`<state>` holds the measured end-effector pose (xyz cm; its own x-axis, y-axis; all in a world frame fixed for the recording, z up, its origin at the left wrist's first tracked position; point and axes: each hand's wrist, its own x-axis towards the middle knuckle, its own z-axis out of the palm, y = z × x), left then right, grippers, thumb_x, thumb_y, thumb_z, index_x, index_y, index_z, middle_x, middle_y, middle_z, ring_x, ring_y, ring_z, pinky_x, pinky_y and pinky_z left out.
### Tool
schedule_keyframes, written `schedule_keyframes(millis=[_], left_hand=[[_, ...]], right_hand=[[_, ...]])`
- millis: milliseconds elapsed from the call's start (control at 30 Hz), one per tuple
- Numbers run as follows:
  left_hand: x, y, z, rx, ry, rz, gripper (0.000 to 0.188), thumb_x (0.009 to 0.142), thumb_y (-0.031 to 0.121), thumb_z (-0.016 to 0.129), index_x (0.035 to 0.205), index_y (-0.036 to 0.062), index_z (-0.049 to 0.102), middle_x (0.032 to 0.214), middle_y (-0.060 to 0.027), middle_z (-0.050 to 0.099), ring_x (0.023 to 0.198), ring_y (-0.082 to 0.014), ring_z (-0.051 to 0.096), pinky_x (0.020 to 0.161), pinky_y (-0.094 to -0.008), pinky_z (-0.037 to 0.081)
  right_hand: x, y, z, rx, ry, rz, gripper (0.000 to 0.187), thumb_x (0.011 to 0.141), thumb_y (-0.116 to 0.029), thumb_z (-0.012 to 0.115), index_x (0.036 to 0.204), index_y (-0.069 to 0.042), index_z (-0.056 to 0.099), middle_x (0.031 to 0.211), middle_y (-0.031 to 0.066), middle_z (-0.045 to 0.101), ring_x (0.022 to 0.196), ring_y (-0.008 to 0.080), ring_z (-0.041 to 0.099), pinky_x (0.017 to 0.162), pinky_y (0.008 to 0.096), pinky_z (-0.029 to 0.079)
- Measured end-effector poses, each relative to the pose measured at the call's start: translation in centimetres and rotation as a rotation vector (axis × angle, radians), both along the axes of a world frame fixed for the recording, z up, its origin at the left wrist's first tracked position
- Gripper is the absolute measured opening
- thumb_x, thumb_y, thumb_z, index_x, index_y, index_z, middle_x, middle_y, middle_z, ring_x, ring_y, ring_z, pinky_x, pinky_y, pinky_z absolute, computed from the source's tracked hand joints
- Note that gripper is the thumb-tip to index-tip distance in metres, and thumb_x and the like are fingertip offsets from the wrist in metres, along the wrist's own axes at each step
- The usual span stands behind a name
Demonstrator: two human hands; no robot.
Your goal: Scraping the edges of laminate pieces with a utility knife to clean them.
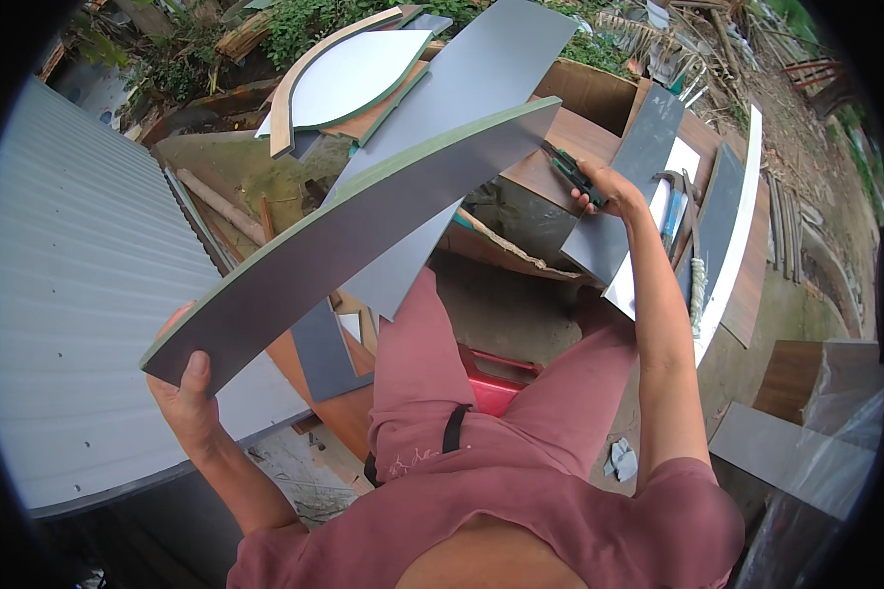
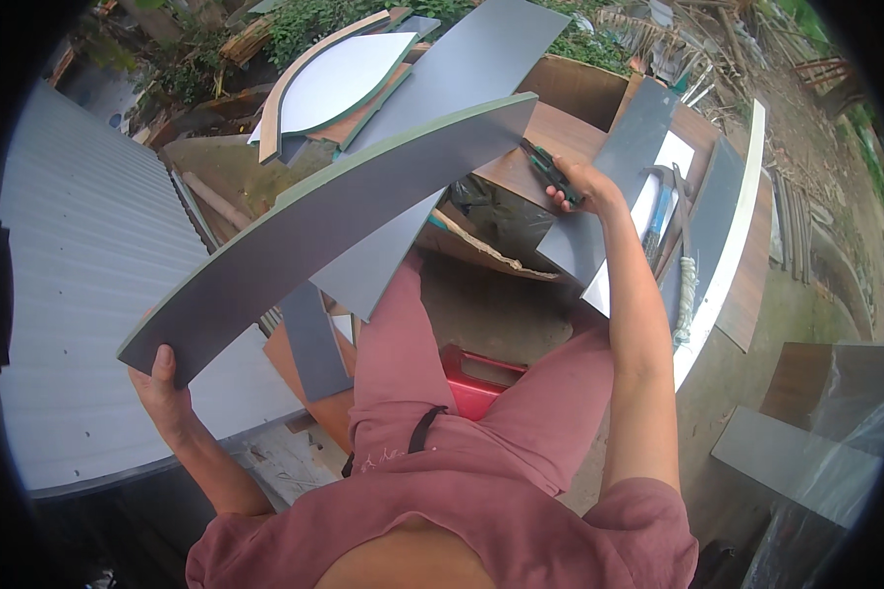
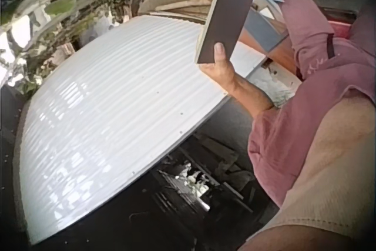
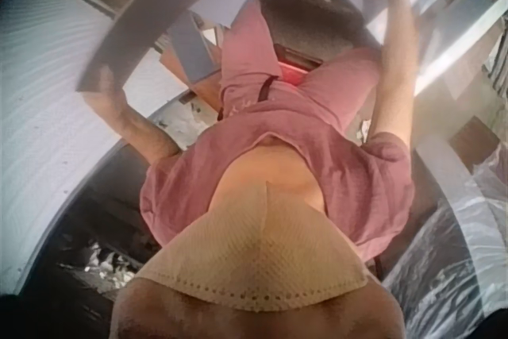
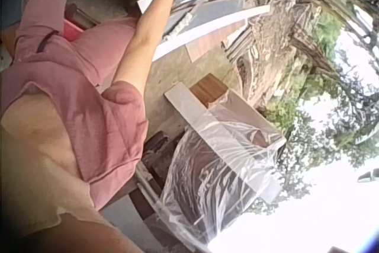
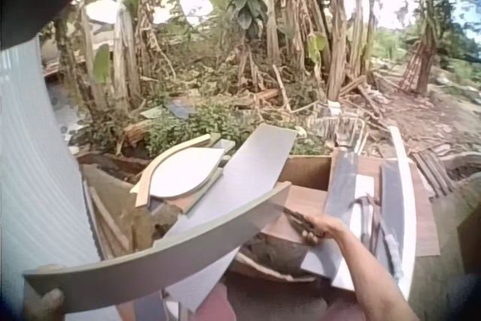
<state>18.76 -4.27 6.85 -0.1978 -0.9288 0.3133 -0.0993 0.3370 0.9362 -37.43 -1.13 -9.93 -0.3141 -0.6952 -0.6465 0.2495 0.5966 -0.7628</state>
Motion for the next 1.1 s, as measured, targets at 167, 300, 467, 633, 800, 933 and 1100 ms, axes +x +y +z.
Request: schedule_keyframes(millis=[167, 300, 467, 633, 800, 933, 1100], left_hand=[[-1.7, 0.8, -0.5, 0.207, 0.282, 0.174, 0.036, 0.088, 0.026, 0.061, 0.109, -0.0034, 0.056, 0.103, -0.0091, 0.06, 0.095, -0.0156, 0.057, 0.086, -0.0278, 0.043], [1.6, 0.6, 0.1, 0.284, 0.38, 0.333, 0.036, 0.088, 0.028, 0.062, 0.108, -0.0015, 0.057, 0.101, -0.0069, 0.059, 0.094, -0.0138, 0.055, 0.086, -0.0267, 0.042], [9.0, 5.0, 2.4, 0.195, 0.427, 0.601, 0.036, 0.084, 0.025, 0.068, 0.107, -0.0003, 0.058, 0.102, -0.0076, 0.059, 0.095, -0.0144, 0.056, 0.086, -0.0273, 0.043], [14.8, 9.1, 5.9, 0.035, 0.253, 0.792, 0.039, 0.084, 0.027, 0.068, 0.11, -0.0008, 0.058, 0.103, -0.0081, 0.06, 0.096, -0.0151, 0.057, 0.086, -0.028, 0.044], [15.0, 7.9, 3.4, -0.088, 0.073, 0.965, 0.04, 0.089, 0.028, 0.061, 0.114, -0.0035, 0.058, 0.107, -0.0077, 0.06, 0.095, -0.0146, 0.056, 0.085, -0.027, 0.043], [13.3, 5.0, -1.6, -0.098, 0.083, 1.007, 0.033, 0.089, 0.021, 0.06, 0.111, -0.004, 0.059, 0.1, -0.008, 0.061, 0.087, -0.0139, 0.057, 0.078, -0.0268, 0.046], [14.0, 0.5, -13.1, -0.077, 0.207, 1.093, 0.025, 0.091, 0.018, 0.057, 0.102, -0.0036, 0.06, 0.092, -0.0071, 0.062, 0.083, -0.0134, 0.058, 0.072, -0.0279, 0.047]], right_hand=[[1.7, -1.4, 0.2, -0.119, 0.077, -0.078, 0.033, 0.097, -0.041, 0.04, 0.099, -0.009, 0.049, 0.072, 0.0048, 0.057, 0.054, 0.0101, 0.051, 0.046, 0.0247, 0.043], [1.6, 0.6, 0.0, -0.302, 0.053, -0.092, 0.034, 0.096, -0.043, 0.041, 0.099, -0.01, 0.047, 0.072, 0.0054, 0.056, 0.055, 0.0105, 0.051, 0.044, 0.0237, 0.043], [3.2, 2.2, 0.3, -0.307, 0.068, -0.054, 0.032, 0.096, -0.043, 0.042, 0.1, -0.012, 0.045, 0.073, 0.0052, 0.056, 0.054, 0.0108, 0.05, 0.043, 0.0229, 0.042], [2.0, 4.2, -0.7, -0.337, 0.03, -0.099, 0.031, 0.095, -0.043, 0.043, 0.1, -0.012, 0.046, 0.073, 0.0048, 0.056, 0.054, 0.0104, 0.05, 0.044, 0.0231, 0.042], [1.0, 6.0, -1.6, -0.353, 0.005, -0.155, 0.033, 0.095, -0.043, 0.044, 0.099, -0.011, 0.048, 0.074, 0.0045, 0.056, 0.054, 0.0105, 0.051, 0.044, 0.0232, 0.042], [1.7, 6.9, -1.9, -0.373, 0.018, -0.155, 0.033, 0.095, -0.043, 0.045, 0.101, -0.011, 0.049, 0.074, 0.0039, 0.057, 0.055, 0.0103, 0.051, 0.045, 0.0233, 0.042], [3.1, 8.2, -1.4, -0.375, 0.008, -0.186, 0.032, 0.095, -0.042, 0.045, 0.101, -0.011, 0.048, 0.074, 0.0042, 0.057, 0.053, 0.01, 0.051, 0.043, 0.0225, 0.042]])
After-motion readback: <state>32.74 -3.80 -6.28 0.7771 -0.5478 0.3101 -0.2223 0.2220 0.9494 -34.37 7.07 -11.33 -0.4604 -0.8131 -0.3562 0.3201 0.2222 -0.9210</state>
